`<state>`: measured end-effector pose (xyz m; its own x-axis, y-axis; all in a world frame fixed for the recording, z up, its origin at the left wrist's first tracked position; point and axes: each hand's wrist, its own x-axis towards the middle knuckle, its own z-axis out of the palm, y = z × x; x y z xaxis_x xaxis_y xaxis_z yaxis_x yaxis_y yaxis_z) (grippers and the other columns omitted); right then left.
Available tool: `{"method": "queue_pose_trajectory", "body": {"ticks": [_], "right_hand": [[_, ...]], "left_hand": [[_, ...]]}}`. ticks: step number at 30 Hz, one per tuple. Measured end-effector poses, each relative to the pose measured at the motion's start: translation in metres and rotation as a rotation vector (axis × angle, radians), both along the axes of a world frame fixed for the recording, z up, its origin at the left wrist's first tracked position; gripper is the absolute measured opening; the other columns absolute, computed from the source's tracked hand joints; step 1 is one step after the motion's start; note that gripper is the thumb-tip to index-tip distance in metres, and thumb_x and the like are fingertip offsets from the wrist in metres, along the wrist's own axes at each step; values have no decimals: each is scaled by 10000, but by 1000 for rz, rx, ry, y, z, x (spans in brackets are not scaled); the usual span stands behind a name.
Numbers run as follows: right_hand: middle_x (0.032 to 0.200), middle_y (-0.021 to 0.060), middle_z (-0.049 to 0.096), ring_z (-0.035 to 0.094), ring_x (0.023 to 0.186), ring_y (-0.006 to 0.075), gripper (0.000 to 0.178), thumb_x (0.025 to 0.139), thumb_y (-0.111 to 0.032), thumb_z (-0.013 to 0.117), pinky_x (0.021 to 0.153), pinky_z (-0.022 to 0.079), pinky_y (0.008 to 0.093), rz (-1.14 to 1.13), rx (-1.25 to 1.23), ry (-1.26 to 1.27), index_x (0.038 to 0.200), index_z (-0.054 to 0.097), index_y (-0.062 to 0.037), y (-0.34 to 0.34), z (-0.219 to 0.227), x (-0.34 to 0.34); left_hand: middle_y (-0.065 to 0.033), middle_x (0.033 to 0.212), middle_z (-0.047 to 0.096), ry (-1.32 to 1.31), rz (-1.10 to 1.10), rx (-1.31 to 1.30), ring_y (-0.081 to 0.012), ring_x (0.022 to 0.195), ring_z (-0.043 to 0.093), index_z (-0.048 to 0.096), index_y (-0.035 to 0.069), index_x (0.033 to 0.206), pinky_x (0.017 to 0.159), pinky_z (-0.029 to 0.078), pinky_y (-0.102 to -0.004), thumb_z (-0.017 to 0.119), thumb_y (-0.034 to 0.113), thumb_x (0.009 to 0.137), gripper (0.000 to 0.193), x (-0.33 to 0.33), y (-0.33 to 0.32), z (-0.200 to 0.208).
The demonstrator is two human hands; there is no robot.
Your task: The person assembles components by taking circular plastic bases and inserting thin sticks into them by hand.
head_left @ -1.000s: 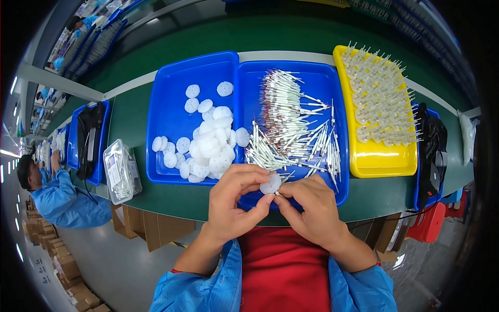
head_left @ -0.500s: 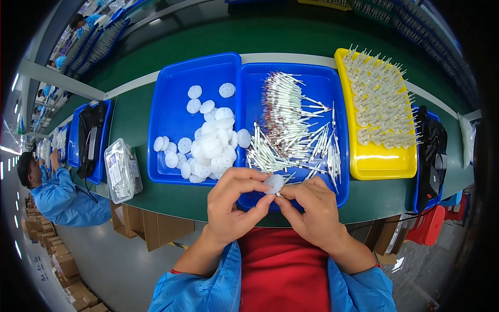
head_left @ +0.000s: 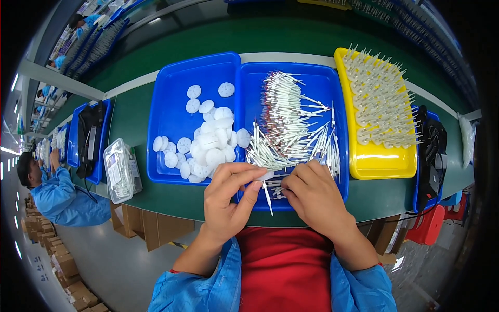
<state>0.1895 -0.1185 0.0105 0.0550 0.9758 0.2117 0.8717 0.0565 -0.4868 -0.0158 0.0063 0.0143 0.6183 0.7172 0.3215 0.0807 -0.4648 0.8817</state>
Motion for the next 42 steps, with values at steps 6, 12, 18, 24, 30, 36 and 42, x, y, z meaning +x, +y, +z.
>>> {"method": "queue_pose_trajectory", "body": {"ticks": [6, 12, 18, 24, 30, 36, 42], "right_hand": [[1078, 86, 691, 654, 1046, 316, 144, 947, -76, 844, 917, 520, 444, -49, 25, 134, 1052, 745, -71, 2, 2, 1], [1011, 127, 745, 732, 855, 302, 143, 1000, -31, 825, 743, 573, 406, -121, 9, 580, 1117, 743, -34, 2, 18, -7], [965, 122, 752, 739, 784, 281, 145, 990, -26, 826, 681, 574, 382, -104, 50, 558, 1124, 770, -26, 0, 14, -9], [897, 118, 749, 733, 738, 274, 121, 955, -17, 819, 670, 573, 376, -105, 56, 540, 1071, 786, -20, -3, 15, -6], [785, 75, 671, 547, 583, 135, 112, 940, 32, 822, 555, 398, 318, -160, 87, 624, 1048, 803, 8, -4, 17, -9], [843, 88, 719, 656, 629, 177, 93, 994, -37, 849, 566, 483, 325, -141, 4, 637, 1065, 795, -9, -4, 16, -10], [837, 87, 709, 640, 616, 174, 105, 984, -31, 875, 557, 472, 333, -133, 35, 708, 1052, 798, -12, -9, 14, -18]], "left_hand": [[-145, 1223, 764, -11, 30, -159, -171, 1027, 745, 729, -58, 1350, 874, 595, -292, 707, -32, 1111, 241, -4, 0, -11], [-177, 1196, 809, -85, -18, -413, -198, 1034, 810, 647, -62, 1431, 905, 656, -324, 672, -27, 1136, 297, -2, -9, -12], [-193, 1203, 815, -120, -50, -438, -221, 1063, 822, 657, -70, 1422, 924, 661, -333, 674, -23, 1138, 288, 0, -10, -11], [-165, 1267, 736, -98, -61, -394, -221, 1095, 808, 707, -82, 1356, 967, 650, -331, 691, -51, 1114, 245, -1, -9, -9], [-166, 1310, 694, -24, -136, -191, -216, 1169, 762, 737, -75, 1311, 1002, 642, -328, 740, -103, 1051, 262, 0, -3, -5], [-161, 1279, 706, -19, -136, -225, -200, 1139, 763, 740, -76, 1260, 970, 653, -315, 780, -106, 1020, 245, 0, -5, -10], [-127, 1195, 730, -37, -111, -316, -165, 1043, 774, 733, -68, 1197, 919, 655, -291, 804, -89, 1012, 199, 0, -7, -10]]}}
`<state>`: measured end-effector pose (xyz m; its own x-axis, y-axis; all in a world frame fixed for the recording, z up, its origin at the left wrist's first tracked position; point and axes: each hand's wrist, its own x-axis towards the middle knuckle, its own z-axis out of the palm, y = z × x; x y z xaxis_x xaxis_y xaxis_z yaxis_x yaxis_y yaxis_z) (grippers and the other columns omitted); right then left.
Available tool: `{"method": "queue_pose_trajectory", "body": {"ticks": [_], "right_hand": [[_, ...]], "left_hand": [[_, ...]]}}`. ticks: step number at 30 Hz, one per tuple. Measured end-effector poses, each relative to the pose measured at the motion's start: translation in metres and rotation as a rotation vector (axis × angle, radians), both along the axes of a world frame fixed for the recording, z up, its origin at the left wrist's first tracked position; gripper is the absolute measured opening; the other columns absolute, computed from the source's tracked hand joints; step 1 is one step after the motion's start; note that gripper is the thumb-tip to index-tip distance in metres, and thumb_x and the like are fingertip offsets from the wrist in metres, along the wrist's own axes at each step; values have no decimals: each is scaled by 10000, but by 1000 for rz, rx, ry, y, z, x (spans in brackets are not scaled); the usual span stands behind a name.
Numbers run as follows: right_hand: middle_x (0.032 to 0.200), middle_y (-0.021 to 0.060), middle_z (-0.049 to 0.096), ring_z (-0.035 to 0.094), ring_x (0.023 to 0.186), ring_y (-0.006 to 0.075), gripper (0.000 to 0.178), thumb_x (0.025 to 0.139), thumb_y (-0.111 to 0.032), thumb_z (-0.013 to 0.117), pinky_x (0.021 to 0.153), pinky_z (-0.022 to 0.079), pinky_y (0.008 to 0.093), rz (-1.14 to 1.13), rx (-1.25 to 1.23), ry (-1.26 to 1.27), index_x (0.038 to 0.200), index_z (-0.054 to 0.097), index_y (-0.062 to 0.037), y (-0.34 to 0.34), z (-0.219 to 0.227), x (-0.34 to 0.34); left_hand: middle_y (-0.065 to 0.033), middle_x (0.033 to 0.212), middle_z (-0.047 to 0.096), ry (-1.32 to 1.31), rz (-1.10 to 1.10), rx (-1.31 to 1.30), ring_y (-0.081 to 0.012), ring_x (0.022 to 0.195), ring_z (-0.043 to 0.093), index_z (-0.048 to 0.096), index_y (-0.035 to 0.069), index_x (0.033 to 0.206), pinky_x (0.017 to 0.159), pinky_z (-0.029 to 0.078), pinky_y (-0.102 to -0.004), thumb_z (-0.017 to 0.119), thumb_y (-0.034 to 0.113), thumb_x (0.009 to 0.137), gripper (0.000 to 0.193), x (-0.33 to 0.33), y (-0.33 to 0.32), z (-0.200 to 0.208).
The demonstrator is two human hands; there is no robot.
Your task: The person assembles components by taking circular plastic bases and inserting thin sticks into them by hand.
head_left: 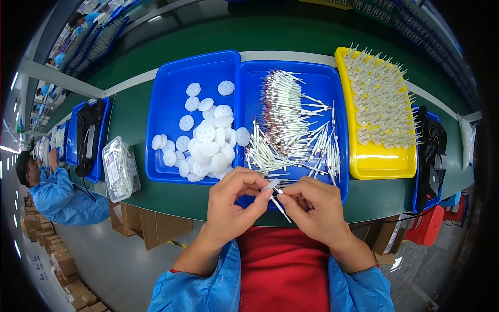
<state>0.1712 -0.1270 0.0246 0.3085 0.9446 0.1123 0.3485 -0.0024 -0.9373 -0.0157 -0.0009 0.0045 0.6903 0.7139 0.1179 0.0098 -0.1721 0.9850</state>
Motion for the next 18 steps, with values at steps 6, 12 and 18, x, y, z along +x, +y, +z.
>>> {"method": "queue_pose_trajectory", "body": {"ticks": [6, 12, 18], "right_hand": [[849, 109, 710, 685, 660, 245, 111, 980, -18, 865, 584, 505, 369, -12, 37, -106, 1035, 769, -15, 3, -2, -2], [884, 126, 720, 724, 746, 323, 139, 970, -25, 856, 641, 545, 428, 36, 15, -240, 1029, 731, -33, 4, -3, 2], [903, 118, 740, 730, 751, 311, 163, 965, -48, 871, 651, 555, 424, 23, 82, -281, 1077, 754, -34, 5, -7, 1]], "left_hand": [[-110, 1125, 737, 25, 8, 26, -154, 945, 773, 745, -44, 1151, 819, 646, -280, 832, -49, 1003, 171, 2, 2, -3], [-119, 1088, 740, 66, -13, 96, -191, 911, 783, 752, -28, 1140, 791, 656, -296, 851, -37, 973, 194, 5, 2, -1], [-134, 1156, 735, -69, 44, 47, -212, 1018, 776, 755, -22, 1170, 840, 660, -307, 852, -40, 947, 243, 11, 0, -4]]}}
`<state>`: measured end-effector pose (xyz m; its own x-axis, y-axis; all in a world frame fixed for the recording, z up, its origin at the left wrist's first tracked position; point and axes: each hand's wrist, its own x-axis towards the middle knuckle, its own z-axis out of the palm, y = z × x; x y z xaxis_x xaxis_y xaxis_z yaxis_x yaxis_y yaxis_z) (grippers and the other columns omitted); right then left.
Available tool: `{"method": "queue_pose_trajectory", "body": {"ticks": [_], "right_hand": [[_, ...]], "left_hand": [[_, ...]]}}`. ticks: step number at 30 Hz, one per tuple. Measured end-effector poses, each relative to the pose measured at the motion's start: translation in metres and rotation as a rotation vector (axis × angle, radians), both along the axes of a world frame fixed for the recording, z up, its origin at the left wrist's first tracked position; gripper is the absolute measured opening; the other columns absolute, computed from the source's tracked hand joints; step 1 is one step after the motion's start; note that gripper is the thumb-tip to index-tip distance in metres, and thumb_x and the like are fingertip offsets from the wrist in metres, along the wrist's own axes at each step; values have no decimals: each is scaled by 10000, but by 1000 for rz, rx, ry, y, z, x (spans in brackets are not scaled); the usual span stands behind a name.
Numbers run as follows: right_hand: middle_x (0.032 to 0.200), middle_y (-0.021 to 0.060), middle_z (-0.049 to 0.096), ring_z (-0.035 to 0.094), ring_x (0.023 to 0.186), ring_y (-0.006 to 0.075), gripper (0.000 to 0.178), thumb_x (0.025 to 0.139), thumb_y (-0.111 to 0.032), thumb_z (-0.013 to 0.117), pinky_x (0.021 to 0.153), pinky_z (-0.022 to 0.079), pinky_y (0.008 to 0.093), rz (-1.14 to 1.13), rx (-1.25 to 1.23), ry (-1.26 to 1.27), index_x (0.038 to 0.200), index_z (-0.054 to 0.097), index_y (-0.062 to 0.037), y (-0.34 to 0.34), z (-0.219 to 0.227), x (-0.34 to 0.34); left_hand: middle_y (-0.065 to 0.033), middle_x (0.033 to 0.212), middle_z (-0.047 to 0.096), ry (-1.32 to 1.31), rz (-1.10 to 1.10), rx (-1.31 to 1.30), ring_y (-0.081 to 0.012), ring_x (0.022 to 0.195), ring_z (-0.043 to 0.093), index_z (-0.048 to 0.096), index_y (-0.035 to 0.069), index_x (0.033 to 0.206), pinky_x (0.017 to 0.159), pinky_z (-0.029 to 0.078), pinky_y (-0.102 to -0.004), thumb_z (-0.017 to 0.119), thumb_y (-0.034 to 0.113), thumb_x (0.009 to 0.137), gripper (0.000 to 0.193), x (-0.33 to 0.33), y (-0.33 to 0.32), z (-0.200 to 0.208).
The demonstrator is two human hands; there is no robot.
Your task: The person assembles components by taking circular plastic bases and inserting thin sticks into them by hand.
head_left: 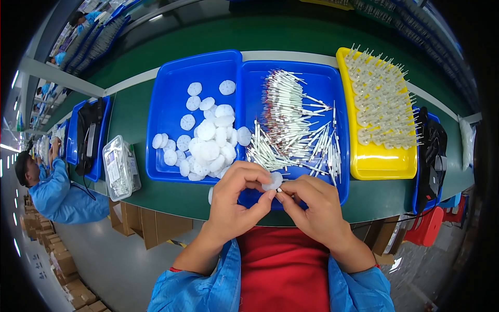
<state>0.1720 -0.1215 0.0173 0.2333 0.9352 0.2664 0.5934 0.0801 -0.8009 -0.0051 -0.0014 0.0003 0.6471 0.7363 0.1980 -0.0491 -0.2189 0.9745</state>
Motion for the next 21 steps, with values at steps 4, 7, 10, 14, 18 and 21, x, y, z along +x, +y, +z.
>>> {"method": "queue_pose_trajectory", "body": {"ticks": [4, 7, 10, 14, 18, 21], "right_hand": [[926, 117, 760, 744, 770, 308, 189, 963, -56, 874, 671, 565, 420, 1, 35, 1, 1117, 766, -37, 0, -2, 0], [932, 115, 765, 749, 782, 314, 196, 961, -57, 875, 687, 571, 422, 0, 27, -13, 1124, 767, -42, -1, -3, 0], [933, 113, 765, 751, 791, 320, 196, 961, -61, 875, 699, 575, 426, -1, 26, -16, 1124, 767, -46, -1, -3, 0], [934, 114, 765, 751, 796, 323, 188, 961, -69, 875, 701, 573, 430, 1, 16, 3, 1114, 768, -46, -2, -5, -3], [930, 114, 763, 747, 790, 323, 177, 963, -70, 874, 697, 569, 431, 0, 33, -9, 1102, 769, -43, -1, -6, -2], [921, 114, 759, 746, 789, 321, 172, 966, -71, 874, 698, 568, 428, -3, 14, -11, 1099, 770, -39, -2, -5, -3]], "left_hand": [[-146, 1239, 735, -34, 15, 75, -231, 1055, 774, 783, -10, 1227, 867, 659, -318, 860, -39, 925, 313, -1, 2, 2], [-156, 1271, 733, 42, -51, 244, -242, 1050, 777, 812, -1, 1244, 870, 656, -324, 862, -35, 917, 332, -5, 9, 4], [-152, 1257, 733, 45, -67, 318, -243, 1030, 779, 840, 10, 1249, 870, 652, -328, 857, -40, 911, 342, -3, 14, 3], [-148, 1233, 735, 23, -83, 360, -237, 1016, 782, 852, 17, 1263, 870, 651, -326, 847, -50, 911, 359, -4, 16, -3], [-148, 1236, 734, -1, -103, 389, -238, 1022, 789, 852, 11, 1268, 872, 655, -330, 837, -54, 919, 355, -3, 18, -4], [-152, 1244, 740, 19, -79, 313, -243, 1021, 792, 847, -4, 1243, 873, 657, -332, 837, -52, 923, 324, -3, 13, 3]]}}
